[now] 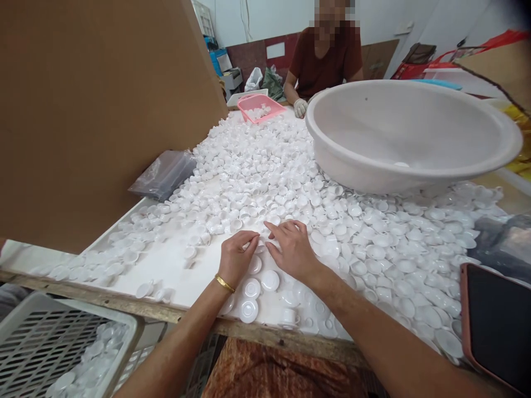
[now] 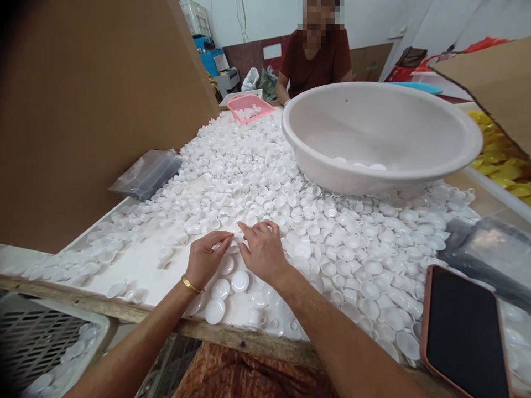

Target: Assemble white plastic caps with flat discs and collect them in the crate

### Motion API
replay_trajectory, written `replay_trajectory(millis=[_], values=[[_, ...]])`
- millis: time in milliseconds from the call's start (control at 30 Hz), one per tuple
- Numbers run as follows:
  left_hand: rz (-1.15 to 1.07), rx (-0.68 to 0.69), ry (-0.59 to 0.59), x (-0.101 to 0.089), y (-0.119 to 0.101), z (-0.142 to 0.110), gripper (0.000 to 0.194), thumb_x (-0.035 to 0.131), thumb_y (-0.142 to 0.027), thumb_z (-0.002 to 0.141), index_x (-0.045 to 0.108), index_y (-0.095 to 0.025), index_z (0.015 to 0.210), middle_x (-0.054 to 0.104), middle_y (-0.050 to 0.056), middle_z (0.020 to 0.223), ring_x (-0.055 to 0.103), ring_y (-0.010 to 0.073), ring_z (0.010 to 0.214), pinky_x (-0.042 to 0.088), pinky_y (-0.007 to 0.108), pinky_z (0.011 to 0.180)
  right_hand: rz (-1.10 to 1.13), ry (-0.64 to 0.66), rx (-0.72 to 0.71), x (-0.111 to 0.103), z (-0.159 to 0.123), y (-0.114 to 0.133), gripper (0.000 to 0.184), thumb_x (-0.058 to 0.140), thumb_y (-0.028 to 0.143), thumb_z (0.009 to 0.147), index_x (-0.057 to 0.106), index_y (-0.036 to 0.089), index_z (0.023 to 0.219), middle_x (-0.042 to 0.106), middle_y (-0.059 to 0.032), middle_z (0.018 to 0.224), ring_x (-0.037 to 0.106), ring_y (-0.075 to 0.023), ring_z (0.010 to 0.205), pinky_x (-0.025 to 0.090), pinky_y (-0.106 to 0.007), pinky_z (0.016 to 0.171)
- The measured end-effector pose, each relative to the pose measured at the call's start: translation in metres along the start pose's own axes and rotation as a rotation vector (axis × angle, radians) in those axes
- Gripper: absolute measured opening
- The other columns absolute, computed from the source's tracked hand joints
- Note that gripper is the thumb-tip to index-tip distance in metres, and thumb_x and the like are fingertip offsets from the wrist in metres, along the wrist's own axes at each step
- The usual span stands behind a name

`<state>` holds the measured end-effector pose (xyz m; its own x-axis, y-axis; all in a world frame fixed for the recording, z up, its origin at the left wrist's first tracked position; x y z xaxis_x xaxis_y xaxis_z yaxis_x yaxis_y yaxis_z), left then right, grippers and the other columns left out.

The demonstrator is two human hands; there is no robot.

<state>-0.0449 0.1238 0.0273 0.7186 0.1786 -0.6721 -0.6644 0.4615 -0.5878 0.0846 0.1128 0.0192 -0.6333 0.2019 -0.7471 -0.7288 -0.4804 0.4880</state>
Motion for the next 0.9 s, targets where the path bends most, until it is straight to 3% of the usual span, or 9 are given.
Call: replay_trajectory(millis=[133,400,667,900], values=[[-0.156,-0.167,-0.019,-0.001,0.004,0.002,0.016,0.054,-0.029,0.080,0.068,-0.020,0.082,0.070,0.002,0.084,0.064,0.0154,0.079,0.050,0.028,0.074,0.042,-0.033,-0.037,-0.003,0.001,0.005,0.049,0.057,0.034,0.080,0.045,0.016,0.124,0.065,-0.0058,0.089,0.052,-0.0210,0.092,0.026,-0.041,0.094],[-0.494,-0.415,0.055,0.009,0.005,-0.001,0.026,0.059,-0.039,0.076,0.070,-0.019,0.088,0.070,0.003,0.092,0.063,0.0195,0.089,0.050,0.031,0.083,0.009,-0.135,-0.024,-0.014,0.002,0.002,0.022,0.053,0.020,0.080,0.058,0.019,0.102,0.062,-0.0040,0.087,0.051,-0.0194,0.093,0.027,-0.039,0.093],[-0.438,-0.353,0.035,0.009,-0.001,-0.006,0.023,0.057,-0.035,0.079,0.069,-0.020,0.089,0.071,0.002,0.089,0.064,0.0175,0.086,0.051,0.031,0.082,0.003,-0.116,-0.011,-0.019,0.003,0.006,0.010,0.050,0.018,0.081,0.055,0.019,0.089,0.060,-0.0041,0.088,0.050,-0.0194,0.093,0.028,-0.038,0.093],[-0.255,-0.181,0.045,0.007,-0.008,-0.004,0.019,0.055,-0.031,0.082,0.069,-0.021,0.090,0.070,0.001,0.087,0.064,0.0149,0.080,0.052,0.026,0.076,0.003,-0.118,-0.080,-0.014,0.001,0.006,0.014,0.048,0.013,0.076,0.052,0.017,0.088,0.056,-0.0066,0.083,0.048,-0.0225,0.089,0.032,-0.040,0.091]])
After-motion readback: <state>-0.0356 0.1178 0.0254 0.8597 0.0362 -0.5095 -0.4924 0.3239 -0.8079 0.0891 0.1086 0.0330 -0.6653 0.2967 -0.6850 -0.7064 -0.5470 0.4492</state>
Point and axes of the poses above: each hand's wrist, its own z-axis towards the middle knuckle, its own x-axis out of the palm, y = z × x, the point moved 7 cm from there along z, towards the middle knuckle
